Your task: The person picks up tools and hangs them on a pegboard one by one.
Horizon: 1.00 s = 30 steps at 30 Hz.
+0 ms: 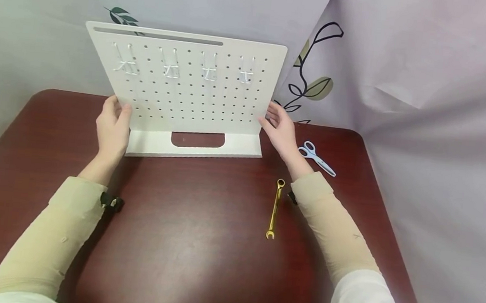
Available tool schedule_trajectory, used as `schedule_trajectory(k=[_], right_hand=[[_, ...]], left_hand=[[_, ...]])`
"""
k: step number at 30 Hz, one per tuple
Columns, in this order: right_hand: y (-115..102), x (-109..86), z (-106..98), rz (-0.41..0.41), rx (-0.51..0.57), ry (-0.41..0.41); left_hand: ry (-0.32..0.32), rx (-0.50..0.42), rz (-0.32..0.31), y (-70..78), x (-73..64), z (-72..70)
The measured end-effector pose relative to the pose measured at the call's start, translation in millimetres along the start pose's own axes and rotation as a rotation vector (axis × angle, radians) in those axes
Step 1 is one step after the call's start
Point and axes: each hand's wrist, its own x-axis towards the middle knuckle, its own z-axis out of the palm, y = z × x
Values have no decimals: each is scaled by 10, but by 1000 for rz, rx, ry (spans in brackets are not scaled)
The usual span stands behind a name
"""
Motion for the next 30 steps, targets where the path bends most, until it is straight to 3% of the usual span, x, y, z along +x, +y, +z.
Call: schedule_trajectory(k=[11, 19, 23, 30], right_hand=[[89, -140, -298, 19, 7, 42], [139, -253, -436, 31, 4, 59], [152, -275, -458, 17, 7, 66], [163, -257, -457, 17, 38, 71]], left_hand=[[-87, -2, 80, 96, -38, 199], [-131, -27, 103, 159, -79, 285], [-149, -12, 123, 150, -56, 271], [-222, 72, 177, 149, 33, 95]])
